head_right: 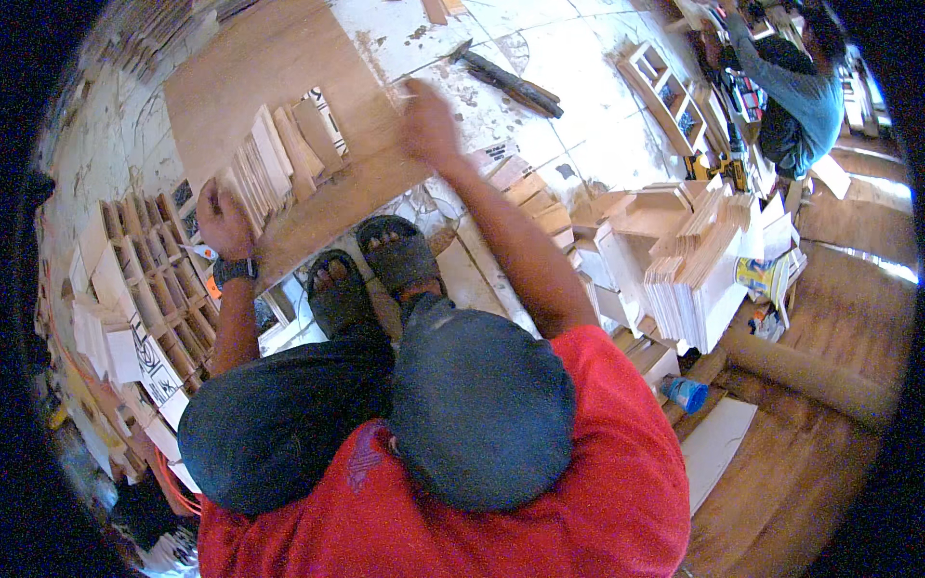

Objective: The person sits on the floor and sorts small wooden pieces into piles on a larger board. They then stand, move the sorted pieces, and plug in a power drill before attaching a drill bit.

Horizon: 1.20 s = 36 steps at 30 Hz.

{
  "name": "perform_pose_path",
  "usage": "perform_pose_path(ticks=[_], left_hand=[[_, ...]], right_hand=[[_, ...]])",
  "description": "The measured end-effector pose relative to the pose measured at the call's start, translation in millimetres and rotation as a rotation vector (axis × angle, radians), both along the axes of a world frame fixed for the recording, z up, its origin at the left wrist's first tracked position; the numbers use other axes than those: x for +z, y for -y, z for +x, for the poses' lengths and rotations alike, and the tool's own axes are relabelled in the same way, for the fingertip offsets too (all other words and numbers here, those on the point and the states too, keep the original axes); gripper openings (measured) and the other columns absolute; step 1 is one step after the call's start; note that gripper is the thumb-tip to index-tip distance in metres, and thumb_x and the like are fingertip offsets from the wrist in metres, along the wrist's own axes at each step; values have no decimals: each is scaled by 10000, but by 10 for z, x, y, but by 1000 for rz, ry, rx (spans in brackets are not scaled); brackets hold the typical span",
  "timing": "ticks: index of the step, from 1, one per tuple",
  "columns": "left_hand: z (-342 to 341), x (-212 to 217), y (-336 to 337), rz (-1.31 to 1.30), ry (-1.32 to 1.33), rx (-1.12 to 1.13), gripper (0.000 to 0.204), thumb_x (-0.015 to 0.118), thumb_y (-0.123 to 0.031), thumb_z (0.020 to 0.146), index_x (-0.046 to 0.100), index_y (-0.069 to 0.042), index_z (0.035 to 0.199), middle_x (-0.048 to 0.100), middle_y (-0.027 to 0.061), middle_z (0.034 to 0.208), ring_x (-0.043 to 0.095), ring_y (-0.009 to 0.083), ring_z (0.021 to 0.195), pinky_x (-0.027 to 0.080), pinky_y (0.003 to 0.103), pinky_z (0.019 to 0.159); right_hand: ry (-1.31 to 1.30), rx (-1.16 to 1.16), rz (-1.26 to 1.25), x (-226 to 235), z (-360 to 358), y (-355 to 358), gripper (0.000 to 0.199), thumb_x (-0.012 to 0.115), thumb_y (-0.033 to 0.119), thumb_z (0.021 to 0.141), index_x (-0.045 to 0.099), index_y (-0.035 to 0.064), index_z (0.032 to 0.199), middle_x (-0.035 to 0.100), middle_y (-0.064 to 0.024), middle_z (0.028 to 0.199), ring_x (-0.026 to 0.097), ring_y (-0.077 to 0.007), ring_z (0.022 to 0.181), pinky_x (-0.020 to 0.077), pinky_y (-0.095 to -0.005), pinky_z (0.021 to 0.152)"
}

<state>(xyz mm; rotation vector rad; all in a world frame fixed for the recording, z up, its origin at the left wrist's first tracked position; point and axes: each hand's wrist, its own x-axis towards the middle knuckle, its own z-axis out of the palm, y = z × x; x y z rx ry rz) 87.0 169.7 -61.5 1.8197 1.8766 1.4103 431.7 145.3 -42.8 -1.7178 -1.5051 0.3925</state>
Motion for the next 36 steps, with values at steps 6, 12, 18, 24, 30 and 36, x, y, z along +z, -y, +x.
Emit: perform_pose_path(ticks=[6, 12, 18, 24, 30, 36], left_hand=[[-30, -25, -19, -60, 12, 32, 331, 563, -112, 801, 607, 23, 1100, 620, 176, 1099, 591, 306, 995, 447, 378, 911], [-5, 18, 6, -65, -17, 33, 337, 549, -133, 806, 614, 16, 1101, 622, 182, 1099, 588, 314, 1013, 440, 386, 923], [-21, 17, -12, -44, -102, 39, 333, 540, -135, 805, 620, 22, 1088, 626, 197, 1092, 591, 323, 1013, 445, 391, 914], [-1, 56, -1, -78, -78, 31, 336, 543, -153, 823, 615, 20, 1102, 628, 190, 1111, 594, 313, 1033, 444, 379, 929], [-20, 46, 2, -31, -117, 30, 337, 553, -150, 805, 616, 24, 1087, 625, 201, 1089, 587, 332, 1020, 439, 392, 922], [-38, -11, -21, -49, -72, 31, 332, 560, -154, 801, 620, 13, 1082, 628, 191, 1091, 584, 337, 1025, 435, 399, 931]], right_hand=[[870, 472, -499, -411, 1284, 776, 630, 609, 47, 747, 421, 133, 1342, 457, -107, 1342, 481, -306, 1181, 422, -437, 957], [1004, 700, -713, -525, 1495, 828, 428, 620, 138, 784, 514, 120, 1198, 525, -91, 1131, 520, -259, 1075, 451, -401, 892], [867, 544, -652, -423, 1422, 759, 226, 563, 102, 773, 517, 85, 994, 599, -130, 953, 584, -301, 937, 463, -421, 837], [744, 509, -669, -192, 1536, 707, 282, 555, 143, 771, 519, 137, 1050, 629, -150, 899, 615, -338, 857, 467, -455, 787], [778, 846, -824, -155, 1576, 1089, 428, 725, 172, 708, 579, 154, 1110, 557, -130, 1065, 561, -341, 998, 481, -438, 845], [702, 618, -840, -145, 1613, 1085, 392, 735, 238, 715, 568, 120, 1049, 585, -131, 983, 580, -336, 969, 479, -439, 828]])
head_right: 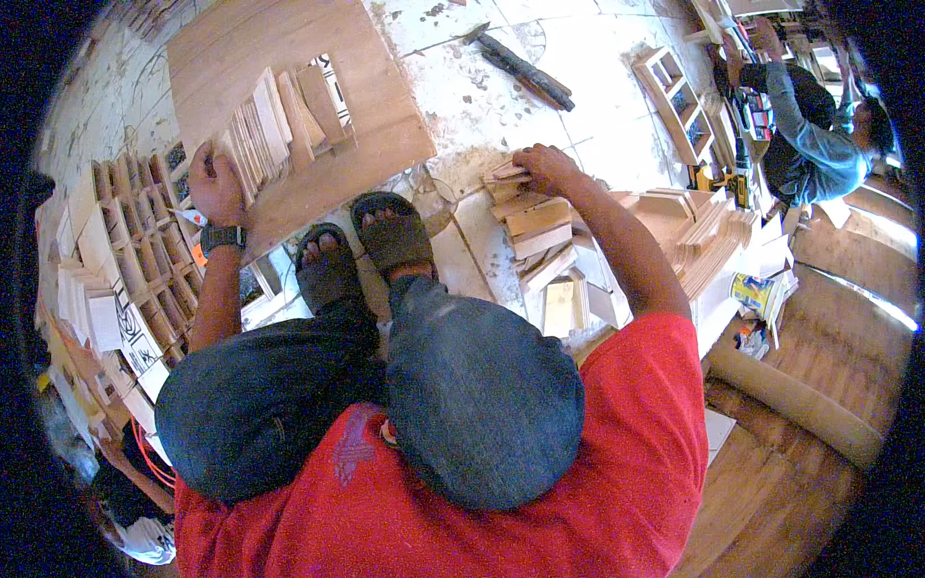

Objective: The person sits on the floor and sorts small wooden pieces into piles on a larger board. They then stand, move the sorted pieces, and plug in a power drill before attaching a drill bit.

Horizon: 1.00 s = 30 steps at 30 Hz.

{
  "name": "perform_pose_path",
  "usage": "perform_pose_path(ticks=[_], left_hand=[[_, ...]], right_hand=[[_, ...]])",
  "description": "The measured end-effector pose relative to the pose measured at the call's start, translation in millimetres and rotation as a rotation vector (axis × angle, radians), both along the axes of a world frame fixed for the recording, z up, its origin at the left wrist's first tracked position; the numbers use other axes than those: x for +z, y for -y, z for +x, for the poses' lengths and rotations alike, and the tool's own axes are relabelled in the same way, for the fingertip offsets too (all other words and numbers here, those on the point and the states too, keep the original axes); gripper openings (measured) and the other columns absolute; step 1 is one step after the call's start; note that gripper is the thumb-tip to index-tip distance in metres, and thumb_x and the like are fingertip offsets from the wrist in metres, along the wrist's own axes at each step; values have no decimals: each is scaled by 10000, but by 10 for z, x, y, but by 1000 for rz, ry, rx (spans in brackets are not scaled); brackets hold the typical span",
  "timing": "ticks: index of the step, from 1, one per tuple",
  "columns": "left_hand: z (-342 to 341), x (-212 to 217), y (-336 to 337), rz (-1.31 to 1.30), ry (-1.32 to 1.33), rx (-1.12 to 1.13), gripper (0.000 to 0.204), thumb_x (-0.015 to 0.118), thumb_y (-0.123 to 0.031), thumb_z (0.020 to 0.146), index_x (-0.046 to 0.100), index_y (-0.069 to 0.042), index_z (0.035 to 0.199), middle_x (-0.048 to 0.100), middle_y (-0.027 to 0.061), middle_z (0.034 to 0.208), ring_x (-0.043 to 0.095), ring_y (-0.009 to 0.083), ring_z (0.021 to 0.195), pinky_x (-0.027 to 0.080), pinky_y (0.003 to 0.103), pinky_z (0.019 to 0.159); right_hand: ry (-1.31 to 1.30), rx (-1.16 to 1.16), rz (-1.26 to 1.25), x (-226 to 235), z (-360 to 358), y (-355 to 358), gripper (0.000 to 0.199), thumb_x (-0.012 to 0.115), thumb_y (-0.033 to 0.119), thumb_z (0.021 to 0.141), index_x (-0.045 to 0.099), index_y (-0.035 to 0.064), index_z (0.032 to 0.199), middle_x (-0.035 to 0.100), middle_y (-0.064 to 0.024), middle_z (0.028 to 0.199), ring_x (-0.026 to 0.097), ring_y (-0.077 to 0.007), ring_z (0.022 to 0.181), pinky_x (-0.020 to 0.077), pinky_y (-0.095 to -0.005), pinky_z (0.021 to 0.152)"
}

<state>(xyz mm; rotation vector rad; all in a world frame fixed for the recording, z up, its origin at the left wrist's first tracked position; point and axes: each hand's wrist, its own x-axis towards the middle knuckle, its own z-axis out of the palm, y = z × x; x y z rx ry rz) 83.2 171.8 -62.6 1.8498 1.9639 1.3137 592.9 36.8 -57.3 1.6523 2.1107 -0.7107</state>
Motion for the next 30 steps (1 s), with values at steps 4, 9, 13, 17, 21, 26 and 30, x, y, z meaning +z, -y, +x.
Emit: perform_pose_path(ticks=[4, 9, 13, 17, 21, 26, 30], left_hand=[[3, 2, -2, 27, -44, 14, 332, 564, -154, 796, 624, 7, 1080, 632, 194, 1079, 586, 341, 1021, 436, 402, 929], [11, 17, -5, 33, -46, 9, 334, 565, -157, 792, 628, 5, 1077, 634, 197, 1066, 588, 345, 1012, 440, 403, 922], [14, 29, -9, 27, -61, 8, 334, 560, -153, 786, 631, 5, 1073, 634, 198, 1068, 591, 344, 1007, 444, 400, 917], [24, 34, -10, -13, -34, 40, 332, 555, -148, 785, 634, 4, 1070, 634, 199, 1071, 598, 339, 994, 449, 393, 911], [27, 40, -15, 15, -32, 27, 331, 552, -153, 790, 636, -1, 1072, 632, 199, 1083, 598, 336, 994, 450, 387, 911], [49, 67, 11, -29, -43, 20, 341, 548, -167, 807, 634, 4, 1090, 628, 195, 1107, 595, 325, 1019, 445, 380, 922], [113, 94, 45, -92, 247, -104, 417, 497, -247, 900, 575, 16, 1214, 610, 196, 1165, 568, 292, 1110, 421, 364, 958]], right_hand=[[-42, 9, -13, -46, 52, -168, 373, 727, 256, 726, 572, 125, 1039, 614, -118, 967, 580, -324, 969, 480, -438, 815], [-111, 124, 71, -194, 5, -196, 331, 691, 189, 746, 565, 95, 1038, 587, -126, 1071, 566, -317, 1015, 477, -439, 819], [53, 5, 101, -262, -33, -152, 291, 655, 111, 750, 554, 67, 1019, 557, -141, 1057, 565, -325, 985, 469, -429, 833], [85, 75, 44, -209, -44, -146, 277, 611, 160, 795, 541, 48, 1039, 554, -157, 1122, 563, -336, 1023, 474, -432, 857], [11, -272, 120, 41, -133, -296, 296, 640, 213, 795, 537, 26, 1001, 624, -189, 961, 616, -356, 885, 497, -439, 769], [-811, -765, 263, 574, -626, -787, 350, 650, 175, 824, 551, -26, 1094, 635, -108, 822, 619, -169, 698, 521, -301, 615], [-1026, -699, 70, 826, -1566, -1214, 395, 713, 209, 753, 604, -49, 1032, 646, -117, 830, 622, -177, 702, 508, -320, 615]])
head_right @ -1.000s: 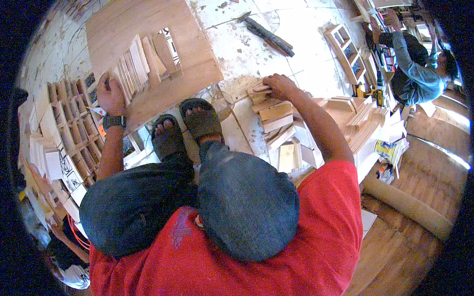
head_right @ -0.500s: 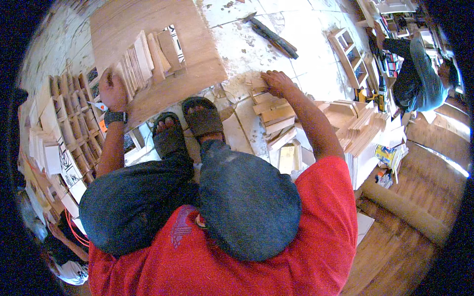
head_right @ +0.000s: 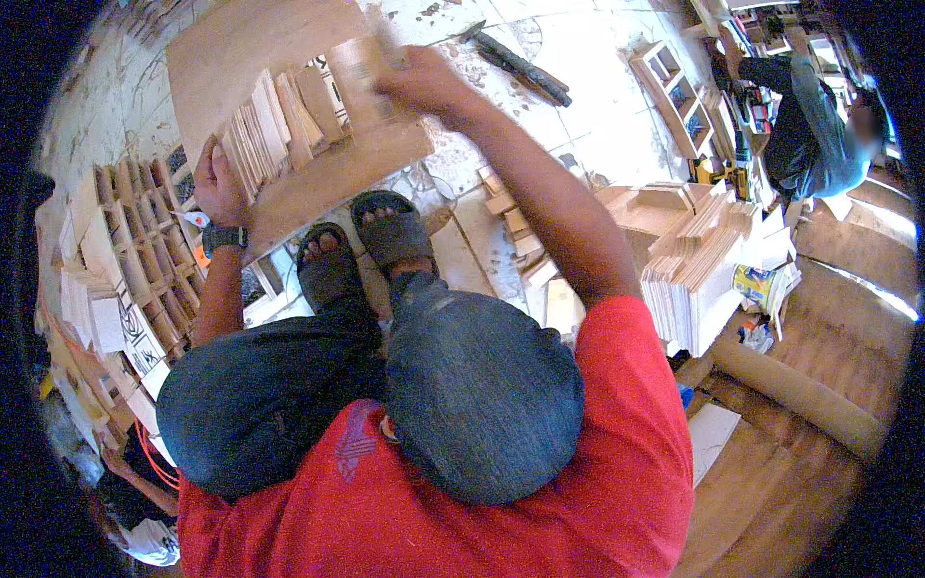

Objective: The person sits on the floor and sorts small wooden pieces into piles on a larger board. They then stand, move the sorted pieces, and plug in a power drill before attaching a drill bit.

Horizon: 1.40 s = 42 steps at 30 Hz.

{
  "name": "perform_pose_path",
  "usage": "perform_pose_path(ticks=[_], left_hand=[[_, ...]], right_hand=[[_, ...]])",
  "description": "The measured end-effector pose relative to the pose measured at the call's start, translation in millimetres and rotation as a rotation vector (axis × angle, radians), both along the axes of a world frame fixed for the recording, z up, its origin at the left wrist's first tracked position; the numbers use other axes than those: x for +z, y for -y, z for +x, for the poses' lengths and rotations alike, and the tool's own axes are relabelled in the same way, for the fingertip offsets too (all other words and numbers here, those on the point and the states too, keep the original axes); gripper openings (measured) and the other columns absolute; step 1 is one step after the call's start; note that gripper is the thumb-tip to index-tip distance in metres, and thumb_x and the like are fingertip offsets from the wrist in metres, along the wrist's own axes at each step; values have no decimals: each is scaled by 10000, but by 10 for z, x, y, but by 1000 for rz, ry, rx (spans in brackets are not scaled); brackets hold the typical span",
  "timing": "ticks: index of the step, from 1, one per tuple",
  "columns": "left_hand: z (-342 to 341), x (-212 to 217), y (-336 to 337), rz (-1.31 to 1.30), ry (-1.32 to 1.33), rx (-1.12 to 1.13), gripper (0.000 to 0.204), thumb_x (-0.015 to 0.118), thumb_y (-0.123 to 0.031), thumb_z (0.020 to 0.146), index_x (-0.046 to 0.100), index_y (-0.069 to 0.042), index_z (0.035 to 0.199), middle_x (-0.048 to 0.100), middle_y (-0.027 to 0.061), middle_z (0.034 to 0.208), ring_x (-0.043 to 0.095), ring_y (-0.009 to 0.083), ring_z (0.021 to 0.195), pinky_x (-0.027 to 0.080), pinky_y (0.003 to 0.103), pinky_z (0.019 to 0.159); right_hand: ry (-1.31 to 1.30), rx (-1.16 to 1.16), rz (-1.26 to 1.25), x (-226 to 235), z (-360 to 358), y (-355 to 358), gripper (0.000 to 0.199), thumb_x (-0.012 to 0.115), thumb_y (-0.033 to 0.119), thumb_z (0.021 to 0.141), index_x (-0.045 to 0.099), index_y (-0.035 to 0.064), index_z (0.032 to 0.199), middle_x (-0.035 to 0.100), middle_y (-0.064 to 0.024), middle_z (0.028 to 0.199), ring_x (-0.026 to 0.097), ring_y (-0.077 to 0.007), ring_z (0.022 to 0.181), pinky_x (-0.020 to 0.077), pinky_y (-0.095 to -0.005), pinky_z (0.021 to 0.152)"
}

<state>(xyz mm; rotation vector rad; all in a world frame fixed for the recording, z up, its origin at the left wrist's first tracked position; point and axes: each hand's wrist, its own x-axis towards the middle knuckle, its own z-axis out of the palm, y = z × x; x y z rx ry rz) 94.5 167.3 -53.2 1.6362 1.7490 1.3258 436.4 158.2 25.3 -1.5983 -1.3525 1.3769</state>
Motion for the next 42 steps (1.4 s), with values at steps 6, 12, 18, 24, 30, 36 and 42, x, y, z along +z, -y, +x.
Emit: perform_pose_path(ticks=[6, 12, 18, 24, 30, 36, 42], left_hand=[[11, 131, 67, 124, 101, -173, 540, 412, -347, 937, 475, 50, 1299, 555, 230, 1249, 529, 325, 1182, 396, 363, 998], [42, 128, 37, 94, -222, -119, 518, 502, -299, 885, 492, 27, 1287, 579, 262, 1180, 585, 356, 1091, 440, 381, 947], [94, 135, 49, 93, -170, -75, 460, 484, -217, 857, 535, 16, 1251, 608, 239, 1141, 616, 347, 1035, 462, 373, 906], [84, 180, 49, 29, -206, -58, 463, 457, -218, 855, 539, 18, 1245, 601, 242, 1155, 610, 344, 1052, 456, 368, 920], [84, 146, 38, 50, -141, -80, 450, 460, -213, 867, 538, 22, 1244, 599, 230, 1171, 590, 336, 1096, 440, 365, 946], [77, 133, 23, 30, -158, -70, 442, 462, -214, 876, 539, 17, 1245, 599, 216, 1181, 593, 331, 1091, 441, 358, 946], [60, 145, 41, -16, -143, -73, 444, 463, -213, 872, 538, 15, 1246, 602, 219, 1173, 595, 335, 1084, 441, 366, 945]], right_hand=[[-55, 56, 110, 148, -1465, 27, 498, 712, 249, 726, 585, -79, 1079, 647, -194, 968, 636, -258, 866, 511, -349, 779], [185, -133, 287, 95, -605, 343, 405, 651, 144, 803, 565, -35, 1157, 625, -175, 1108, 607, -226, 1033, 490, -317, 869], [931, 356, 76, -215, 1030, 917, 388, 663, 75, 759, 585, 42, 1138, 616, -157, 1102, 583, -307, 1045, 472, -392, 910], [1148, 820, -117, -629, 1434, 1437, 604, 634, -22, 751, 455, 122, 1309, 469, -81, 1358, 476, -277, 1220, 417, -413, 1005], [1110, 698, 50, -983, 1444, 1371, 629, 688, 45, 729, 457, 157, 1304, 484, -77, 1331, 485, -282, 1201, 425, -422, 993], [1220, 811, -89, -1049, 1460, 1108, 584, 762, 168, 684, 502, 167, 1208, 545, -102, 1126, 524, -308, 1098, 462, -422, 918], [1173, 732, -63, -1059, 1439, 1155, 519, 762, 191, 680, 529, 134, 1140, 545, -114, 1086, 519, -311, 1092, 464, -415, 901]])
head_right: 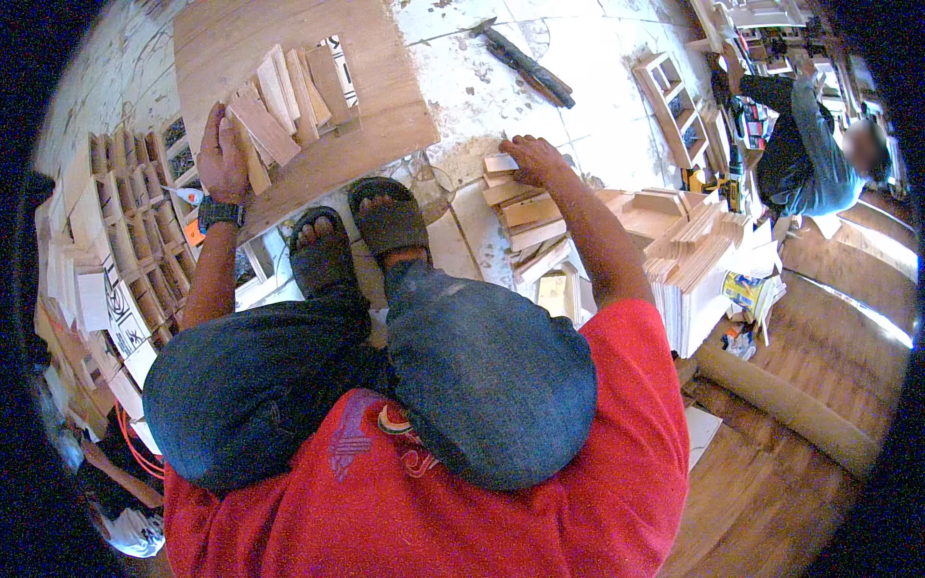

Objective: The person sits on the floor and sorts small wooden pieces into piles on a larger board. They then stand, move the sorted pieces, and plug in a power drill before attaching a drill bit.

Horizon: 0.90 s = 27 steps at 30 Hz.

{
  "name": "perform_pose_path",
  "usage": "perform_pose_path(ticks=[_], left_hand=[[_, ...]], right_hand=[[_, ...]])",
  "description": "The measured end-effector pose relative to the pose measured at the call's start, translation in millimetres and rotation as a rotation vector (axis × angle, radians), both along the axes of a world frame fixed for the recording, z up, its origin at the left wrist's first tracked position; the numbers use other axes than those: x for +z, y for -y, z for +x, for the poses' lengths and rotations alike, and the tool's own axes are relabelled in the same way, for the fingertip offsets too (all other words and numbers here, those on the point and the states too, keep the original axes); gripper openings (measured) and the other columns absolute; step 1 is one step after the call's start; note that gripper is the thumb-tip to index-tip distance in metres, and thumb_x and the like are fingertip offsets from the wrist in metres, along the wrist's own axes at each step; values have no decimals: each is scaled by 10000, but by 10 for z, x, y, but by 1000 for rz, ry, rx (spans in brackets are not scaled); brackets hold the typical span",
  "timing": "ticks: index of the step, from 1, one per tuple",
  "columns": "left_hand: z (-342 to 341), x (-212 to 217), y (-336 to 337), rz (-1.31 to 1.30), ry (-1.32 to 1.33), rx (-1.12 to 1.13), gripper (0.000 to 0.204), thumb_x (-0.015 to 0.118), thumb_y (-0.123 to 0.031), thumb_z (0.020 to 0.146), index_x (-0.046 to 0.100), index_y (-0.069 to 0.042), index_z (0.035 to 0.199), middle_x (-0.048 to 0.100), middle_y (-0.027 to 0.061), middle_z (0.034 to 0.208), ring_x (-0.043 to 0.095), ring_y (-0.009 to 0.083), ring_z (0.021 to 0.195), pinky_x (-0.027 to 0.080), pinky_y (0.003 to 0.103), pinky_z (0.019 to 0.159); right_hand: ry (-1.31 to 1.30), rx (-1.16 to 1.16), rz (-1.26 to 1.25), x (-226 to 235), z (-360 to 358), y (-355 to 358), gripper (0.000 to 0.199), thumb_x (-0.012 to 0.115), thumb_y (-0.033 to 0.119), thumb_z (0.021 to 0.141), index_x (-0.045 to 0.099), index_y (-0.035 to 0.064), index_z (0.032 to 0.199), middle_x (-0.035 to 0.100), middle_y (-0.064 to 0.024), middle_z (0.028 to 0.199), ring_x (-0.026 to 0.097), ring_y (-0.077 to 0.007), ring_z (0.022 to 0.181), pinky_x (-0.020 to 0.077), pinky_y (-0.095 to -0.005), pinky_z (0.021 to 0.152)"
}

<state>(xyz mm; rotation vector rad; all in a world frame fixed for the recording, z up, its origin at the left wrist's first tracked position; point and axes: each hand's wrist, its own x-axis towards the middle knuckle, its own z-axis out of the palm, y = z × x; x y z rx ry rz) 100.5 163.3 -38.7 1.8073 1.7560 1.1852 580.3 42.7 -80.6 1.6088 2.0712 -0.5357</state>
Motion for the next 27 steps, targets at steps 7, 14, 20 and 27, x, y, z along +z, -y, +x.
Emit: perform_pose_path(ticks=[7, 14, 20, 27], left_hand=[[-8, -3, 2, 35, 2, 12, 442, 455, -204, 869, 539, 2, 1250, 601, 212, 1180, 591, 329, 1092, 438, 360, 948], [-5, -33, -14, 27, 29, 2, 438, 453, -210, 874, 542, -3, 1250, 598, 203, 1193, 584, 324, 1104, 431, 364, 959], [-4, -22, -12, 34, 18, 16, 430, 451, -216, 882, 550, -2, 1241, 605, 197, 1186, 592, 319, 1094, 437, 358, 952], [-23, -40, -12, 39, -20, 32, 426, 456, -211, 872, 557, -30, 1244, 615, 185, 1172, 600, 321, 1076, 445, 357, 937]], right_hand=[[-15, -172, 97, 117, 18, -98, 395, 668, 118, 694, 516, 61, 1054, 589, -190, 1011, 582, -360, 954, 470, -443, 838], [-118, -124, -108, 66, -34, -55, 536, 730, 197, 696, 535, 121, 1189, 522, -175, 1149, 555, -358, 1048, 473, -432, 892], [-20, -31, -65, -131, -25, -45, 570, 774, 364, 694, 560, 172, 1186, 518, -140, 1226, 543, -360, 1086, 470, -444, 898], [-190, -263, 37, -14, 31, -134, 430, 698, 280, 757, 560, 124, 1133, 654, -167, 1015, 627, -360, 926, 491, -444, 824]])
